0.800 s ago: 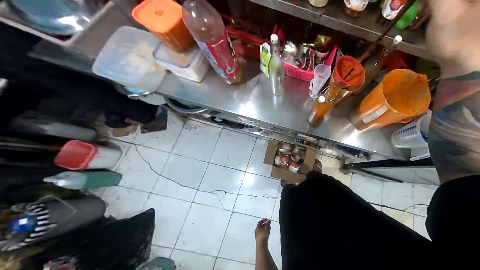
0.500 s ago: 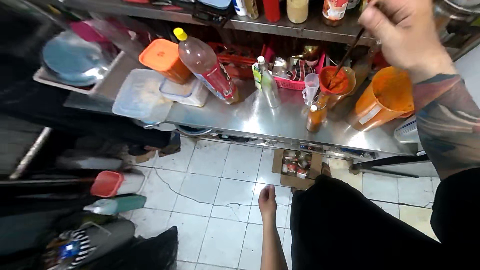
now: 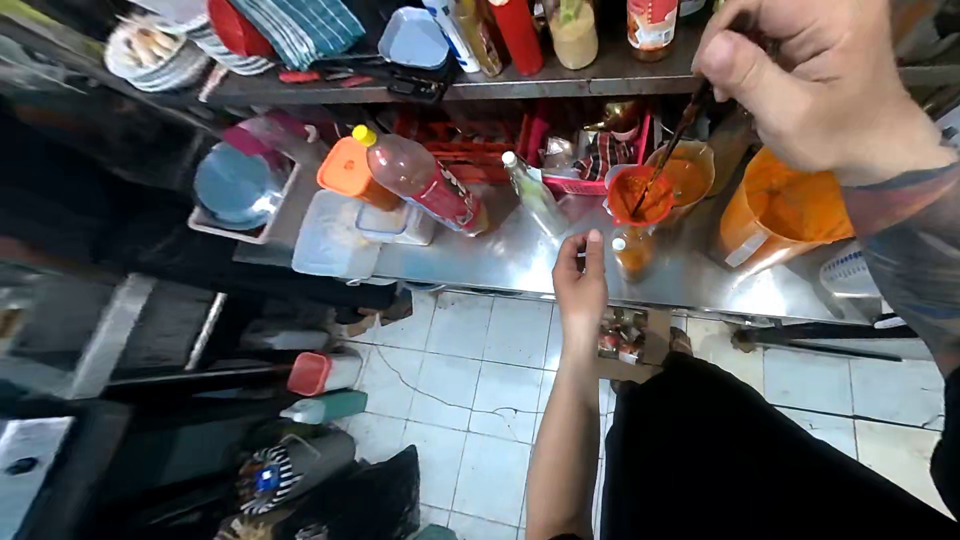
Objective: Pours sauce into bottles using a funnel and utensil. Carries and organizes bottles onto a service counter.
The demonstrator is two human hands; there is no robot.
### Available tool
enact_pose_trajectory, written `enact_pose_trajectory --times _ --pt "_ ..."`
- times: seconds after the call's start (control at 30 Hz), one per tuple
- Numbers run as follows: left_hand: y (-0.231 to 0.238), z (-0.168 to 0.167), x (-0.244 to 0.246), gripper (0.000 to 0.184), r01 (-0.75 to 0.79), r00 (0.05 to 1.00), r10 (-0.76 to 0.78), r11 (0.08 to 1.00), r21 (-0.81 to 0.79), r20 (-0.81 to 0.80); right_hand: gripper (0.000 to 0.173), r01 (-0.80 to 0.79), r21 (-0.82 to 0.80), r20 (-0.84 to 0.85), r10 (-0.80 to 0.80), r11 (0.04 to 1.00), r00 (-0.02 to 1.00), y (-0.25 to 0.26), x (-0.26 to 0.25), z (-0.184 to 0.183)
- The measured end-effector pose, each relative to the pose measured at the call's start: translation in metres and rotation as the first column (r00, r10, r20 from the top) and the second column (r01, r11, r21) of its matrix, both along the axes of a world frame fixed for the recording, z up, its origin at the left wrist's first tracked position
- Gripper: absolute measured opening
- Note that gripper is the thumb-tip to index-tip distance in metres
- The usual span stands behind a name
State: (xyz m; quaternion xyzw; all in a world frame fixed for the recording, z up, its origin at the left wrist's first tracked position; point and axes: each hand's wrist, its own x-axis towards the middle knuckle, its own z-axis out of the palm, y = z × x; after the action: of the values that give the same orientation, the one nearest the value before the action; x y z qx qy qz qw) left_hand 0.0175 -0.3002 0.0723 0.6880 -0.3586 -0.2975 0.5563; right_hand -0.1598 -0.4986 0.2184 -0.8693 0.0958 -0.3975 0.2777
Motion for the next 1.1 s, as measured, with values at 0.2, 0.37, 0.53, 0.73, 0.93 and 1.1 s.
enact_pose_trajectory --times 0.2,0.37,0.53,0.73,0.93,1.1 --pt "-0.02 -0.002 -0.008 0.034 -0.038 0.995 0.046 0.995 0.095 -0.087 0.028 -0.125 -0.092 -0.055 0.12 0.988 0.991 -0.012 0.005 -0.009" --pt "-0.028 -0.002 -0.016 0.025 -0.062 0.989 0.065 0.998 0.025 -0.131 0.028 -0.264 -0.051 -0.168 0.252 0.963 0.953 -0.029 0.011 -0.025" --pt "-0.028 -0.006 -0.016 0.022 -0.114 0.988 0.114 0.993 0.011 -0.105 0.025 -0.276 0.02 0.122 0.272 0.961 0.955 -0.05 0.003 0.001" --pt "-0.027 -0.01 -0.022 0.024 -0.149 0.978 0.15 0.989 0.015 -0.142 0.027 -0.341 -0.037 -0.212 0.326 0.939 0.921 -0.046 0.031 -0.035" --pt "-0.022 -0.014 -0.025 0.023 -0.131 0.979 0.129 0.991 -0.004 -0.157 0.026 -0.257 -0.069 0.032 0.259 0.964 0.965 -0.053 0.011 -0.005" --pt "-0.022 -0.015 -0.026 0.024 -0.132 0.979 0.128 0.991 -0.015 -0.156 0.023 -0.352 -0.137 -0.183 0.326 0.926 0.928 -0.032 0.021 -0.037"
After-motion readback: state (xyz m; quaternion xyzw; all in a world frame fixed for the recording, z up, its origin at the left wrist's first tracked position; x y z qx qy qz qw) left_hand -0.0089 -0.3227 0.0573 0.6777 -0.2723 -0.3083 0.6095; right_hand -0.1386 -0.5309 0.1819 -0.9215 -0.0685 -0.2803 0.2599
